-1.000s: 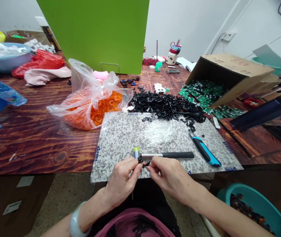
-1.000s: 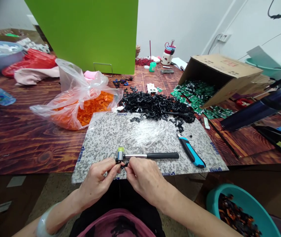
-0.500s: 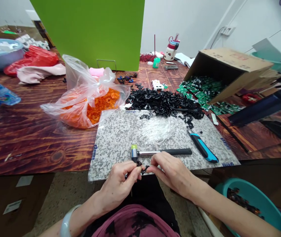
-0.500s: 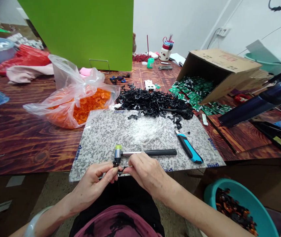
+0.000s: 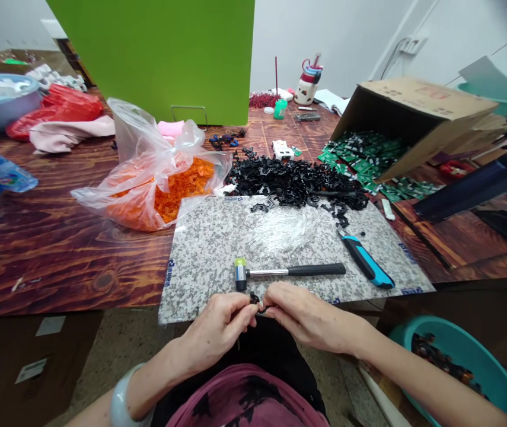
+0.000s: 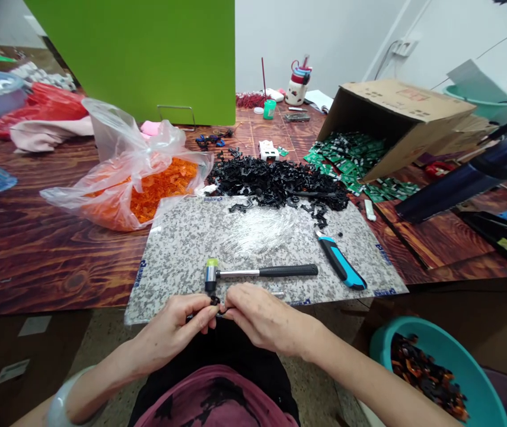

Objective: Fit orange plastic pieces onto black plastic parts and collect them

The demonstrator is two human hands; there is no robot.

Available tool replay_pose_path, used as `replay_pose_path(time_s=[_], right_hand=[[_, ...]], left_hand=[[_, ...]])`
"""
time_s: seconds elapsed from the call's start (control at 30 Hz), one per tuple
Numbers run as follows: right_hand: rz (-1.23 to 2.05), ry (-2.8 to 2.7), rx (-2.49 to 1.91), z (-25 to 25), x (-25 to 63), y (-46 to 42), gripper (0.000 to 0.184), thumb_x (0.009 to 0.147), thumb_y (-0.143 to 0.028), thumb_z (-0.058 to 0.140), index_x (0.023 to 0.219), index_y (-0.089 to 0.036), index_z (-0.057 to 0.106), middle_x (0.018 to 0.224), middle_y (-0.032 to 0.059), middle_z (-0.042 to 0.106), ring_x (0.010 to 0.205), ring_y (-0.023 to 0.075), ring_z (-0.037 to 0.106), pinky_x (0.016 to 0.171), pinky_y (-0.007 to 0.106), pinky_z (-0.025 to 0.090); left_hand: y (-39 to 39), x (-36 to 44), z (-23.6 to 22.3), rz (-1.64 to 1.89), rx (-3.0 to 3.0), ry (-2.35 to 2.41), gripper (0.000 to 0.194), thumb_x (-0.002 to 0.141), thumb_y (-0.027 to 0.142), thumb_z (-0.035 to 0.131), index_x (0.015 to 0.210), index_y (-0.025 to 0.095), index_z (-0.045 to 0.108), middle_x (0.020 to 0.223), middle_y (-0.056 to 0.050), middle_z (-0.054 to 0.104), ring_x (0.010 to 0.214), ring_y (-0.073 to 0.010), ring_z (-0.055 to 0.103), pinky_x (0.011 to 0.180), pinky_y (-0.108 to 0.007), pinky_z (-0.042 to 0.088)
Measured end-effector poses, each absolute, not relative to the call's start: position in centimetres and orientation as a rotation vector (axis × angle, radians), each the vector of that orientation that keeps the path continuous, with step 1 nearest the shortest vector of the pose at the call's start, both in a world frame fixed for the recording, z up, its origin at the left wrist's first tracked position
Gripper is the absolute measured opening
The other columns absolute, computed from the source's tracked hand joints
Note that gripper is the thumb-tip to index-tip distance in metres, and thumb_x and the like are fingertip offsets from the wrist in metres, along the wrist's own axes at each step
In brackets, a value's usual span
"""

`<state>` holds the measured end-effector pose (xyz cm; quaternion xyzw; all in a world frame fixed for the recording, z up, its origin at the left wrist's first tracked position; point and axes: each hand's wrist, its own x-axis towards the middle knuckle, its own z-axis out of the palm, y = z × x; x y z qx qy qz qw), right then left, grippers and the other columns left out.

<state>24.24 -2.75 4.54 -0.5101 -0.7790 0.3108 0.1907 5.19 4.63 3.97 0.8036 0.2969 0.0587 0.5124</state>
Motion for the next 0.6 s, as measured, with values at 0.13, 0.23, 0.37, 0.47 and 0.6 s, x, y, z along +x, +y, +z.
replay_pose_path(time_s=[0.13, 0.23, 0.37, 0.47, 0.6], right_hand=[[0.963, -2.226, -1.416, 5.03, 24.36, -2.63, 0.013, 0.095, -0.017, 0.040, 0.084, -0.018, 0.047, 0.081, 0.0038, 0.053, 0.072, 0.0156, 0.047, 0.067, 0.026, 0.040], [1.020, -2.242, -1.408, 5.19, 24.58, -2.51, 0.013, 0.095, -0.018, 0.039, 0.084, -0.018, 0.047, 0.081, 0.0035, 0.053, 0.072, 0.0154, 0.046, 0.067, 0.026, 0.039], [1.096, -2.250, -1.392, 5.17, 24.84, -2.45, 0.015, 0.096, -0.020, 0.039, 0.084, -0.017, 0.048, 0.080, 0.0028, 0.052, 0.071, 0.0146, 0.045, 0.067, 0.025, 0.038], [1.141, -2.247, -1.377, 5.22, 24.88, -2.41, 0.015, 0.096, -0.020, 0.039, 0.084, -0.017, 0.049, 0.078, 0.0021, 0.052, 0.070, 0.0138, 0.045, 0.066, 0.024, 0.037], [1.179, -2.237, -1.373, 5.36, 24.84, -2.28, 0.014, 0.094, -0.019, 0.041, 0.083, -0.017, 0.050, 0.076, 0.0017, 0.054, 0.068, 0.0130, 0.046, 0.064, 0.024, 0.036]], left_hand=[[5.05, 5.24, 3.79, -0.001, 1.746, 0.678, 0.033, 0.091, 0.032, 0.045, 0.068, 0.013, 0.062, 0.061, 0.000, 0.057, 0.057, -0.0118, 0.053, 0.054, -0.020, 0.038], [5.44, 5.40, 3.68, -0.066, 1.614, 0.624, 0.033, 0.089, 0.033, 0.047, 0.069, 0.013, 0.063, 0.060, 0.000, 0.057, 0.058, -0.0117, 0.053, 0.056, -0.020, 0.040], [5.60, 5.52, 3.63, -0.112, 1.517, 0.562, 0.033, 0.088, 0.036, 0.047, 0.068, 0.013, 0.062, 0.060, 0.001, 0.057, 0.057, -0.0104, 0.051, 0.055, -0.019, 0.040], [5.36, 5.59, 3.60, -0.114, 1.454, 0.562, 0.031, 0.085, 0.038, 0.050, 0.069, 0.013, 0.061, 0.060, 0.002, 0.056, 0.054, -0.0095, 0.048, 0.052, -0.019, 0.038], [4.68, 5.62, 3.35, -0.057, 1.431, 0.599, 0.030, 0.082, 0.038, 0.053, 0.066, 0.014, 0.060, 0.058, 0.002, 0.055, 0.054, -0.0098, 0.047, 0.052, -0.020, 0.036]])
